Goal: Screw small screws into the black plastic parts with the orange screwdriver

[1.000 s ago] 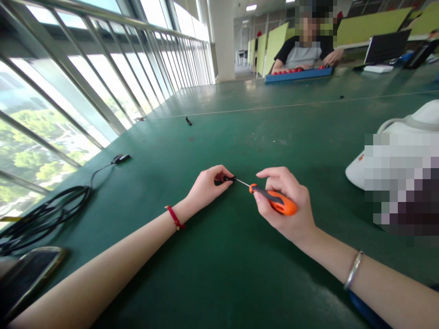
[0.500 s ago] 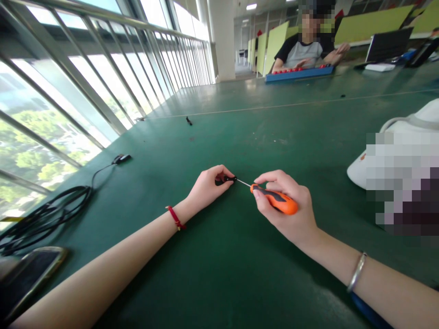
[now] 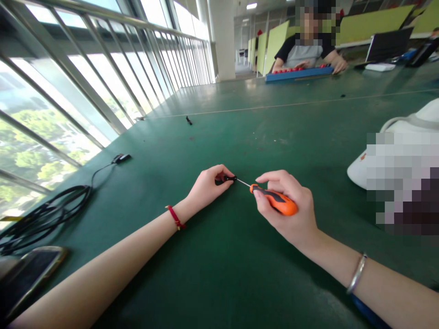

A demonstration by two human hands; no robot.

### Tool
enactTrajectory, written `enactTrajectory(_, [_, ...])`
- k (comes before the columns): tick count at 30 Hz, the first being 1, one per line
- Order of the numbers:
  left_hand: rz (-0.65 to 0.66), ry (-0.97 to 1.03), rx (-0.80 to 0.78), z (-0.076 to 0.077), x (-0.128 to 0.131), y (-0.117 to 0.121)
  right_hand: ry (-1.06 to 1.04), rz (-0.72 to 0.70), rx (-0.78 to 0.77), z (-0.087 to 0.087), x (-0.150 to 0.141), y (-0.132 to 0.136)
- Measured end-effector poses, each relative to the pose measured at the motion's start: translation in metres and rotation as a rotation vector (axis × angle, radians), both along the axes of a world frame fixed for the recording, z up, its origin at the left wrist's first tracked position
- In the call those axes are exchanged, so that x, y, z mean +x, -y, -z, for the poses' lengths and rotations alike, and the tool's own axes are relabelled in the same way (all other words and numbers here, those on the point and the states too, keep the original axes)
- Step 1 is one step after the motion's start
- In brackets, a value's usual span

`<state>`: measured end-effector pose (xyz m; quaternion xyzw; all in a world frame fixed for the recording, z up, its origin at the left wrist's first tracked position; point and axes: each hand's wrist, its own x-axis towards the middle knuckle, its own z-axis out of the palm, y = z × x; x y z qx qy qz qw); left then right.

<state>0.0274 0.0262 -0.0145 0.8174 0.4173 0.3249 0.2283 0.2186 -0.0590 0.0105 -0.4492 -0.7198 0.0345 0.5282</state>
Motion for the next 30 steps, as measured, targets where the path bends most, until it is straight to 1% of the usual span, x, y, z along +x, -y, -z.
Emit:
enactTrajectory(3, [0.001, -0.009, 0.004, -0.0004, -0.0003, 0.0001, -0.064, -0.007, 0.076, 0.0033, 0.0006, -0.0029])
enactTrajectory(5, [0.001, -0.014, 0.005, -0.0006, -0.0005, 0.0000, -0.099, -0.048, 0.113, 0.0053, 0.0026, -0.0057])
enactTrajectory(8, [0.003, -0.015, 0.004, -0.0006, -0.0005, -0.0002, -0.054, -0.120, 0.064, 0.0041, 0.0048, -0.0058])
enactTrajectory(12, [0.002, -0.014, 0.000, -0.0003, -0.0002, -0.0005, 0.076, -0.057, 0.024, -0.0013, 0.0027, -0.0004])
enactTrajectory(14, [0.005, -0.007, 0.000, -0.0003, -0.0002, -0.0006, 0.053, -0.041, 0.033, -0.0011, 0.0013, 0.0002])
enactTrajectory(16, [0.008, -0.005, 0.000, -0.0003, -0.0003, -0.0006, -0.011, -0.038, 0.077, 0.0017, 0.0012, -0.0017])
enactTrajectory(18, [0.009, -0.005, 0.001, -0.0003, -0.0004, -0.0006, -0.088, -0.054, 0.117, 0.0050, 0.0022, -0.0045])
enactTrajectory(19, [0.011, -0.006, 0.001, -0.0002, -0.0004, -0.0007, -0.110, -0.070, 0.113, 0.0059, 0.0029, -0.0055])
enactTrajectory(22, [0.012, -0.007, -0.002, 0.0001, -0.0004, -0.0011, -0.057, -0.081, 0.037, 0.0044, 0.0039, -0.0050])
enactTrajectory(26, [0.003, 0.000, -0.005, 0.0009, -0.0002, -0.0016, 0.070, 0.000, 0.027, -0.0011, 0.0014, -0.0001])
enactTrajectory(30, [0.002, -0.005, -0.001, 0.0013, -0.0002, -0.0015, -0.031, -0.027, 0.084, 0.0029, 0.0007, -0.0024])
